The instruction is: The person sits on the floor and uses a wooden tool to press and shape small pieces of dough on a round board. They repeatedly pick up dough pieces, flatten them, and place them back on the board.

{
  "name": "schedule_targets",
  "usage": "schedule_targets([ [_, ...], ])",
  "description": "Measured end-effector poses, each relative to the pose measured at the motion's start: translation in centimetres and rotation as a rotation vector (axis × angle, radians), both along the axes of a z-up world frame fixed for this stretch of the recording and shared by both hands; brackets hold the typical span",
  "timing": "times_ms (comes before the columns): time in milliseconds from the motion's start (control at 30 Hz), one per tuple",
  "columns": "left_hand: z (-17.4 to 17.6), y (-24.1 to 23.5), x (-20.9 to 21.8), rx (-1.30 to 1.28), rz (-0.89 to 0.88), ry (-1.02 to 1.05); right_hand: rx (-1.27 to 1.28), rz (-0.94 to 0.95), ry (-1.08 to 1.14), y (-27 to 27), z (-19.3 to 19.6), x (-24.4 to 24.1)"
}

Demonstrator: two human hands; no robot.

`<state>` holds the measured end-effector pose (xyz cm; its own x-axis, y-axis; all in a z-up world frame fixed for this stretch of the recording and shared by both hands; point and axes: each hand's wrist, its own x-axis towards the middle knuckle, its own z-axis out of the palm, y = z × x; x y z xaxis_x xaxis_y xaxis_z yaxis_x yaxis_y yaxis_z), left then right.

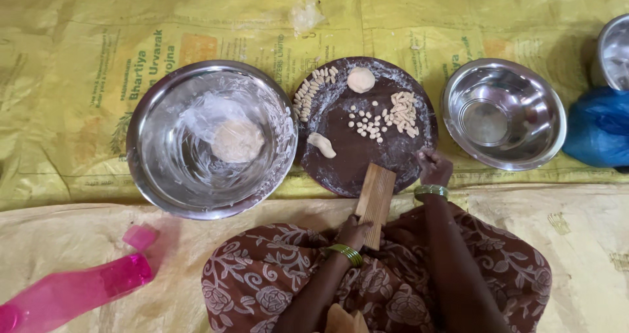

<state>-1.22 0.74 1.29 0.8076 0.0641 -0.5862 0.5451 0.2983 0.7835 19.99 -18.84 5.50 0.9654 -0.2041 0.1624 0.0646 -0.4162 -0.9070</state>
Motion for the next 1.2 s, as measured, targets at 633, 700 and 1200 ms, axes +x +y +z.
schedule_targets([
  [633, 1.4, -0.2, 0.0, 0.044, -0.068, -0.052, -0.802, 0.145, 0.226, 8.2, 5.5, 1.1],
  [700, 2.2, 0.2, 0.1, 0.11, -0.117, -0.017, -0.695, 0.189, 0.154, 9.5, 5.4, 1.8],
  [1200, 1.0, -0.6, 0.3, 0.096, -0.056, -0.002, 0.27, 0.304, 0.559, 3.3, 0.3, 1.7],
])
